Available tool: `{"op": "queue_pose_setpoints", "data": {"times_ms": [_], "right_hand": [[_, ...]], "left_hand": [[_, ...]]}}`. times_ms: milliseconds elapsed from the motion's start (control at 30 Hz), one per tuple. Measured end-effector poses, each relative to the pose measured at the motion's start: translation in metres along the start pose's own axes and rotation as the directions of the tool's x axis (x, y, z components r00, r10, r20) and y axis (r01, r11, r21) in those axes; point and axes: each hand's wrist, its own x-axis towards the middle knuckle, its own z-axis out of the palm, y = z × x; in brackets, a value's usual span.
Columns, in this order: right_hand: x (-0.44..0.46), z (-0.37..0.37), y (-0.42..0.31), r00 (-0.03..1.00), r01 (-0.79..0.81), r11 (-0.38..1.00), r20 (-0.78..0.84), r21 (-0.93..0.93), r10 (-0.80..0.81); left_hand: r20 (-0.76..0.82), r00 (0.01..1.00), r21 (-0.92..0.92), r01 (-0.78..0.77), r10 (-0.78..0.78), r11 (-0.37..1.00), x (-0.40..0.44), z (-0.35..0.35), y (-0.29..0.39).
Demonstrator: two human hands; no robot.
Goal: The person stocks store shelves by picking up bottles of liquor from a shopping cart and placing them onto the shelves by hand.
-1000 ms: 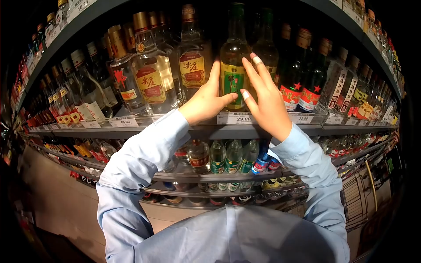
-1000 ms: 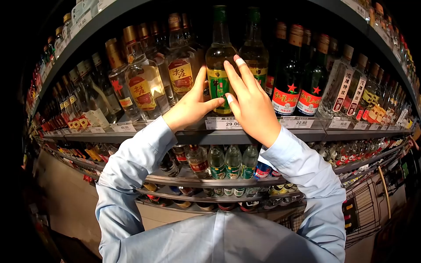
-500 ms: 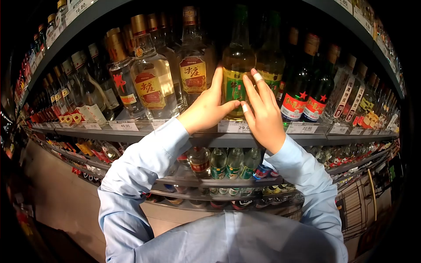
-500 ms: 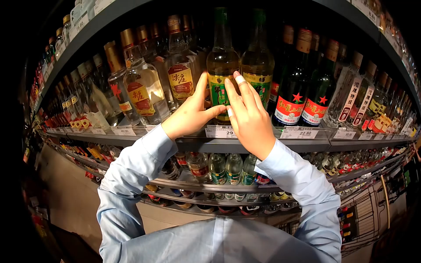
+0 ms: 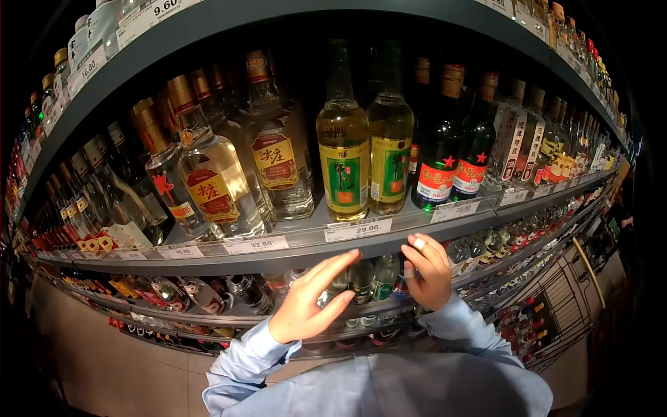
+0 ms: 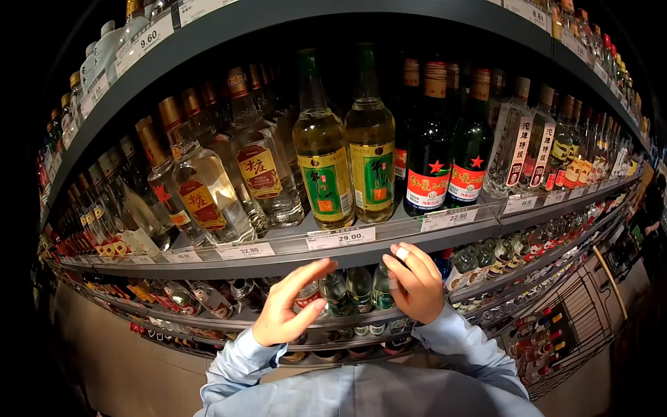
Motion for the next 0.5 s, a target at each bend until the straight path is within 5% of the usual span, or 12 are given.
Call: {"op": "queue_pose_setpoints", "data": {"times_ms": [100,267,333,433,500], "right_hand": [[-0.072,0.000,0.009,0.965,-0.262,0.963,-0.037,-0.060,0.261],[-0.176,-0.050,0.003,0.826,-0.549,0.780,-0.058,-0.301,0.560],[-0.208,-0.071,-0.005,0.745,-0.633,0.680,-0.054,-0.370,0.665],[-0.279,-0.098,-0.012,0.548,-0.725,0.488,0.023,-0.486,0.836],[-0.323,-0.117,-0.030,0.203,-0.683,0.224,0.113,-0.695,0.973]], "left_hand": [[0.259,0.959,-0.319,0.195,-0.112,0.927,-0.041,0.053,-0.052],[0.570,0.780,-0.426,0.548,-0.257,0.720,-0.085,0.135,-0.095],[0.606,0.771,-0.501,0.559,-0.193,0.660,-0.098,0.172,-0.110],[0.675,0.728,-0.510,0.579,-0.121,0.636,-0.113,0.230,-0.118],[0.745,0.665,-0.466,0.567,-0.045,0.679,-0.121,0.261,-0.116]]}}
